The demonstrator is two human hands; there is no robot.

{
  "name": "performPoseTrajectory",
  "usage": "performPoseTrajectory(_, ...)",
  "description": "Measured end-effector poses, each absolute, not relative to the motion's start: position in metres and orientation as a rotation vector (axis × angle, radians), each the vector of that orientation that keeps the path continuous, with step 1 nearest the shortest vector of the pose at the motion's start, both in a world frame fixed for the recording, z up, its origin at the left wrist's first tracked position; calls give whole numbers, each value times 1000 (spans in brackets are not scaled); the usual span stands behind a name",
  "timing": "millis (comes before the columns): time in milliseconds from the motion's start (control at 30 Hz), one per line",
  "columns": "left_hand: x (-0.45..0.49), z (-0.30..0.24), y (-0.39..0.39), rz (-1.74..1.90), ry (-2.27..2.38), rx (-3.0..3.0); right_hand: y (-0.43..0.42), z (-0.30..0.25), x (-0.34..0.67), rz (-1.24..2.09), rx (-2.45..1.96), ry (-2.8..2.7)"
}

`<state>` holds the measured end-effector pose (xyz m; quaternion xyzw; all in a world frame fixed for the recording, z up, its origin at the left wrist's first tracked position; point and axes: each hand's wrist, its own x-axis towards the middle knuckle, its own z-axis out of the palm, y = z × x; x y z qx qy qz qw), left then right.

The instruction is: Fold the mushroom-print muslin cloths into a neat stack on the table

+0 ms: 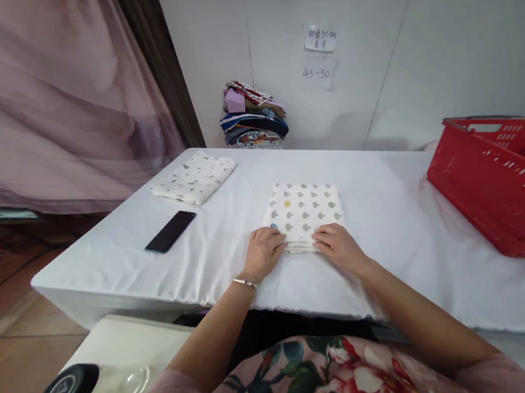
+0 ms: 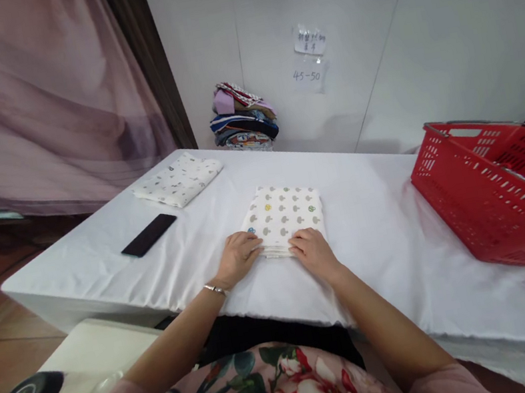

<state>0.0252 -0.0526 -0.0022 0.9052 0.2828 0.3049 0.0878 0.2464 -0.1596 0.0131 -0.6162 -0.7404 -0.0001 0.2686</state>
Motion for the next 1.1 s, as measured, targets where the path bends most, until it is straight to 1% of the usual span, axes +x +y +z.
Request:
performPoseTrajectory(233, 33, -2, -52, 910, 821, 2669, -158, 8, 242, 6, -1690, -1883)
performPoseTrajectory(400, 35, -2, -53, 980, 783, 2631, -160, -1, 239, -74, -1638, -1817)
performPoseTrajectory(800, 33, -6, -53, 900, 754, 2614, -163, -7, 239, -97, -1585, -1882)
performPoseTrajectory(1100, 36, -5, -51, 972, 746, 2645, -163, -7, 238, -83, -1618, -1899)
